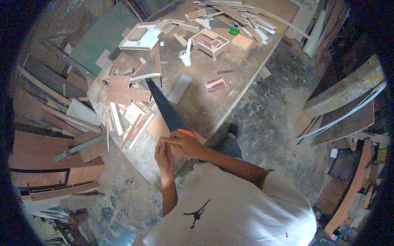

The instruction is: The person sands a small wooden piece, applies glue to it, and attaches it to a larger wooden frame structure. They then use a hand saw to cut a piece of wood and mark another piece with a pencil. The person continues to assemble the wooden model by gluing and fitting small pieces together.

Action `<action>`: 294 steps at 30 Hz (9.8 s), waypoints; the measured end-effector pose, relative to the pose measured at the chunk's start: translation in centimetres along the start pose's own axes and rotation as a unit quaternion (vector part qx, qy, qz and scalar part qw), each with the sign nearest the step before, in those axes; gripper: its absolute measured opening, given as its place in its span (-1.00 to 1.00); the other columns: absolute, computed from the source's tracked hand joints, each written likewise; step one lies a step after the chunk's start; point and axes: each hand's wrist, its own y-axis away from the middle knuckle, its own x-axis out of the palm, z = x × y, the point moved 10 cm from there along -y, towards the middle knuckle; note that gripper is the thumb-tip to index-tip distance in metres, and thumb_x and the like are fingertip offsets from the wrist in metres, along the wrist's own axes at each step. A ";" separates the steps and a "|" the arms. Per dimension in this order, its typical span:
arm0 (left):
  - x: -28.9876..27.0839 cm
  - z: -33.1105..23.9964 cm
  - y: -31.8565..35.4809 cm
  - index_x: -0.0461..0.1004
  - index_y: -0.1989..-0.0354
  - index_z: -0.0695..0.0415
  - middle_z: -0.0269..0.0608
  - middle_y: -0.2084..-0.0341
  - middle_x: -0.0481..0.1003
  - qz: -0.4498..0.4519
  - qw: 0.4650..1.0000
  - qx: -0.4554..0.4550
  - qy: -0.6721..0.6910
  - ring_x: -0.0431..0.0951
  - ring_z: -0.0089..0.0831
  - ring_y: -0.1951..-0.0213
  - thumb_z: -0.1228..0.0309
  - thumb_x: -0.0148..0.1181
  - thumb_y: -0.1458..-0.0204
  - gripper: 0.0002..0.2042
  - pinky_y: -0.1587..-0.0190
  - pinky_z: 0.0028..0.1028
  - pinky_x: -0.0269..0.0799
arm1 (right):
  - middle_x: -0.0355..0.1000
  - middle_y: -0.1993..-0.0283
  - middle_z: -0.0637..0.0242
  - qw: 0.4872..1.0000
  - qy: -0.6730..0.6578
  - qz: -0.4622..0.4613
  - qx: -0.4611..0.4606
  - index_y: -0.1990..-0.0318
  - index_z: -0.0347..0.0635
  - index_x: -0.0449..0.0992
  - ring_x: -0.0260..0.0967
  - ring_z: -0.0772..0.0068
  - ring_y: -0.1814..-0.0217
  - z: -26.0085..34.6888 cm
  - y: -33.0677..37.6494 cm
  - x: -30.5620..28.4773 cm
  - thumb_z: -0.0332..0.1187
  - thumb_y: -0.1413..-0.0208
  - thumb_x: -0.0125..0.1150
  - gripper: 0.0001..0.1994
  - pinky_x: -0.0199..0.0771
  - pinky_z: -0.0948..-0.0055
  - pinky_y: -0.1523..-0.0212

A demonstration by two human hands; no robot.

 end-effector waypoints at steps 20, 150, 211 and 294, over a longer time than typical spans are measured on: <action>10.0 0.1 2.2 0.57 0.07 0.19 -0.29 0.20 0.57 0.269 0.876 0.074 -0.395 0.54 -0.51 0.11 0.43 0.19 -0.18 -0.80 0.03 -0.51 0.44 | 0.45 0.19 0.11 0.995 -0.014 -0.095 0.038 0.16 -0.19 0.58 0.40 0.05 0.10 -5.0 5.3 -4.1 -0.35 -0.19 0.17 -0.83 0.41 0.16 0.06; 6.3 2.7 -3.5 0.16 -0.26 0.38 -0.02 -0.10 0.37 0.077 0.990 -0.091 0.082 0.39 -0.33 -0.16 0.32 0.01 -0.30 -0.53 -0.25 -0.39 0.34 | 0.35 -0.09 0.00 0.982 0.185 -0.004 0.035 -0.33 0.31 0.28 0.41 -0.03 -0.03 -3.0 -0.5 -4.1 -0.22 -0.15 0.13 -0.46 0.50 0.08 0.05; 26.1 11.4 -15.9 0.50 0.33 0.12 -0.46 0.69 0.33 -0.194 0.978 0.034 -0.074 0.28 -0.69 0.62 0.16 -0.04 -0.33 -0.67 0.53 -0.62 0.22 | 0.45 0.30 0.24 0.986 -0.097 0.124 0.050 0.28 -0.25 0.54 0.45 0.34 0.25 -26.2 -12.1 -28.8 -0.36 -0.10 0.32 -0.85 0.46 0.38 0.21; 27.1 6.5 -8.0 -0.33 -0.48 0.08 -0.12 -0.48 -0.29 0.233 0.961 -0.062 0.137 -0.26 -0.24 -0.48 -0.01 -0.47 -0.36 -0.36 -0.47 -0.26 -0.36 | -0.19 -0.54 0.03 0.970 0.241 -0.021 0.000 -0.38 -0.08 0.21 -0.30 -0.07 -0.57 -11.2 -8.1 -18.6 -0.24 -0.32 -0.14 -0.52 -0.24 0.08 -0.47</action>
